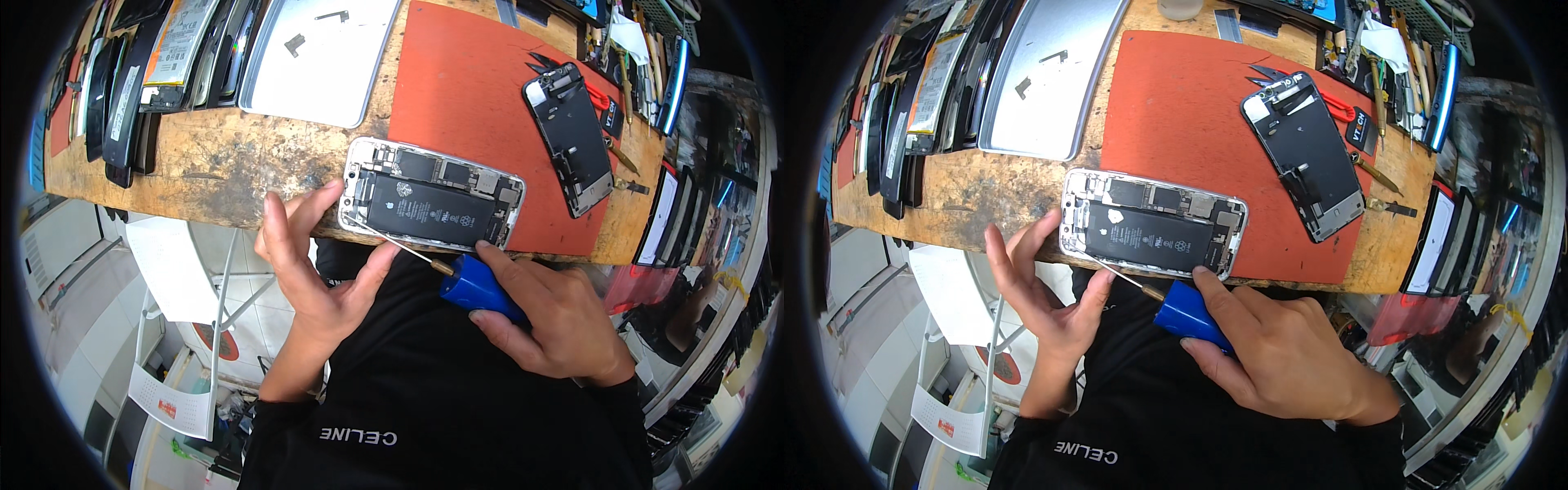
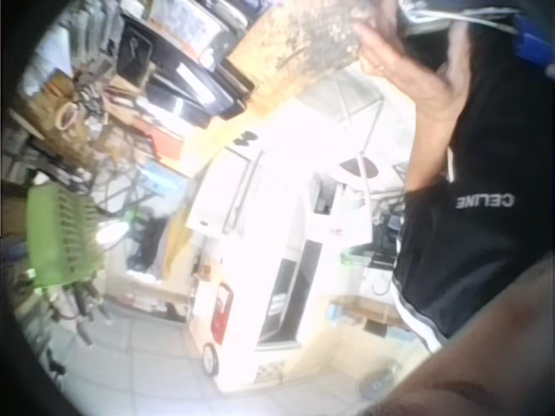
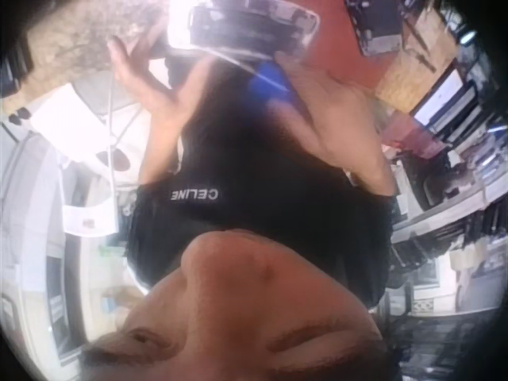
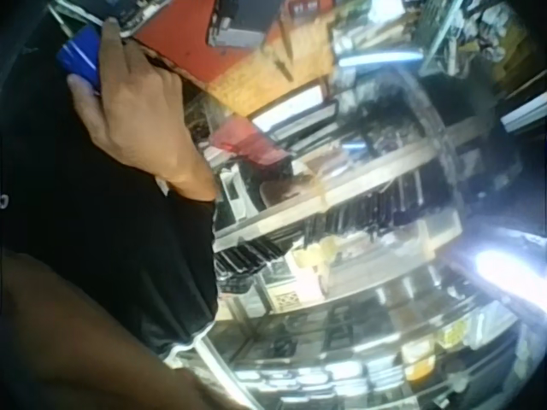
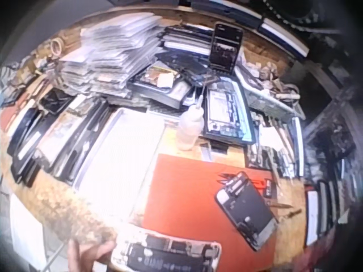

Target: The person disassembles a smartphone by removing screws and prying open the casing. They then reassemble the device by aligning the screen and securing the back cover.

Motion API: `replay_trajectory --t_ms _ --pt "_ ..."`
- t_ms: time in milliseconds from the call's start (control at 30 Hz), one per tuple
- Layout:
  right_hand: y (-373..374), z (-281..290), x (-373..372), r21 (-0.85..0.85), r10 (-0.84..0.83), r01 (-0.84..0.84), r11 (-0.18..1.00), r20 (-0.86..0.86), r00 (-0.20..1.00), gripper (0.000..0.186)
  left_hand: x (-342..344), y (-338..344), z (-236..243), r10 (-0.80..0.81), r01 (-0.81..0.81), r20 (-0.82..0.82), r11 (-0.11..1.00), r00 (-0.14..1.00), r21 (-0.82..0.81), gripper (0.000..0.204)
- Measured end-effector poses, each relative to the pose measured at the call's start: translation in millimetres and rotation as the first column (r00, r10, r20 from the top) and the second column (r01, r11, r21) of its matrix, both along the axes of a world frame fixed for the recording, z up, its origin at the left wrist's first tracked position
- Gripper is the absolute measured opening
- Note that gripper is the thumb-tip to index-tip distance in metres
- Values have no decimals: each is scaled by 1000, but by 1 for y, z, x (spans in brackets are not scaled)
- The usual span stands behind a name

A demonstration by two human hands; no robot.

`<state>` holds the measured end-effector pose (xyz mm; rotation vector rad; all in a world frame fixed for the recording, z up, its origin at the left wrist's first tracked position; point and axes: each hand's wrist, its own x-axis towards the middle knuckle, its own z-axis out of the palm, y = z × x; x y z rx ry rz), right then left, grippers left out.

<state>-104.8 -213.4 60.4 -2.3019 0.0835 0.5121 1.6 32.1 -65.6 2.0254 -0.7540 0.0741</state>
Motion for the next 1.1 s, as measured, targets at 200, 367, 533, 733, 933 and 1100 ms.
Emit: replay_trajectory --t_ms 200,367,533,733,933,1100 --pt "-33 7 -15 229 23 -29 973 27 999 63 -6 2 16 -7 25 85 977 996 -212 65" --pt "-42 -1 -43 382 46 -12 924 -81 996 69 -9 3 34 -252 183 -261 948 932 -260 28" --pt "-43 -10 -60 416 26 0 909 -58 998 71 -12 -3 39 -293 195 -330 934 897 -300 24" --pt "-61 9 -62 207 104 -82 975 -97 990 59 -16 -6 49 -315 277 -211 941 925 -193 16" --pt "-111 42 -26 -418 120 -47 907 151 981 50 -17 -13 48 2 -44 -147 959 989 -281 14" --pt "-112 60 -2 -522 267 -177 834 101 959 50 -18 -21 47 -167 166 46 986 985 26 6"
